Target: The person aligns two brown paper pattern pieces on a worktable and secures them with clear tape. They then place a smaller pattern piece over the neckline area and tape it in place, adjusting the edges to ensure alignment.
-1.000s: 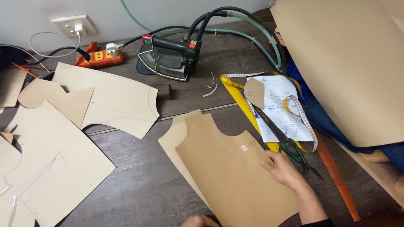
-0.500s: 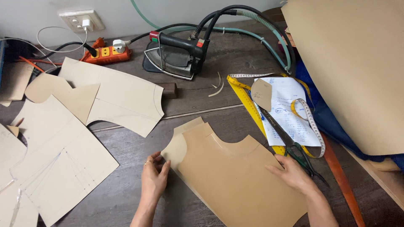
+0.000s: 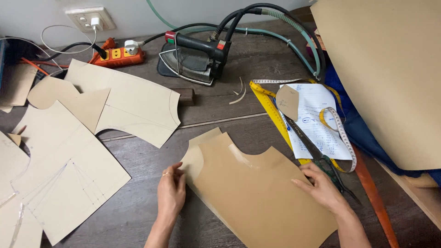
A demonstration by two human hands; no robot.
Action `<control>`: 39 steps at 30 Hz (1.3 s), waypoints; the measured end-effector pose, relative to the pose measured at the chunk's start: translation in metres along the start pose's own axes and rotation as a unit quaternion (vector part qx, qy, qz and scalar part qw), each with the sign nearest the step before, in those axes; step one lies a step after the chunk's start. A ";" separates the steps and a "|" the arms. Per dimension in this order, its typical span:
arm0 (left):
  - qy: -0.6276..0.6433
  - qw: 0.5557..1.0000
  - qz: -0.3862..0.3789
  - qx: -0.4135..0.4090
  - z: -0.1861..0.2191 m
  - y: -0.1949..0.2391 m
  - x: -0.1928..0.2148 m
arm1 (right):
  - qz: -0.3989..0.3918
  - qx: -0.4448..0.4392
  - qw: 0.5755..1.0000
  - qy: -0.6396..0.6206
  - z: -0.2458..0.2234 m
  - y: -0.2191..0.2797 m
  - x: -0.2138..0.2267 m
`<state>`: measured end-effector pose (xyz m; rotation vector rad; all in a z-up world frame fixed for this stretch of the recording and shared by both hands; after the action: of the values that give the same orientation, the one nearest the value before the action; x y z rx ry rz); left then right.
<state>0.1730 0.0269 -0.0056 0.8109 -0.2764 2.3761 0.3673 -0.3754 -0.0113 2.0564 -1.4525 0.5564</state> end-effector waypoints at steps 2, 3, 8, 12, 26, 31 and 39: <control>-0.006 0.999 -0.019 -0.049 0.018 -0.002 0.001 | 0.008 0.024 1.000 -0.013 0.003 -0.001 0.003; -0.012 0.994 -0.038 -0.097 0.030 -0.001 0.000 | 0.017 0.047 0.998 -0.027 0.003 -0.001 0.006; -0.044 0.957 -0.076 -0.278 0.059 -0.017 -0.021 | -0.090 -0.121 0.971 -0.185 -0.060 0.014 0.008; -0.129 0.922 -0.199 -0.305 0.069 -0.025 -0.046 | -0.125 -0.156 0.926 -0.321 -0.072 0.008 0.015; -0.085 0.970 -0.162 -0.159 0.054 -0.052 -0.060 | 0.001 -0.062 0.939 -0.339 -0.137 -0.041 0.023; -0.013 0.960 -0.208 -0.185 0.063 -0.021 -0.059 | 0.067 -0.016 0.913 -0.401 -0.134 -0.068 0.026; 0.242 0.965 -0.105 0.003 0.073 -0.016 -0.010 | 0.097 0.020 0.873 -0.478 -0.199 -0.097 0.041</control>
<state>0.2250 0.0077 0.0460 0.2274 0.0195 2.2845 0.4686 -0.2499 0.1459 2.3421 -2.1944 -0.4798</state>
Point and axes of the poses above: each hand's wrist, its own y-axis away from the middle knuckle, its own x-axis out of the back of the hand, z = x × y, the point moved 8 cm from there along -y, towards the middle knuckle, and after that the axes turned 14 degrees about z, right-handed, at the moved point
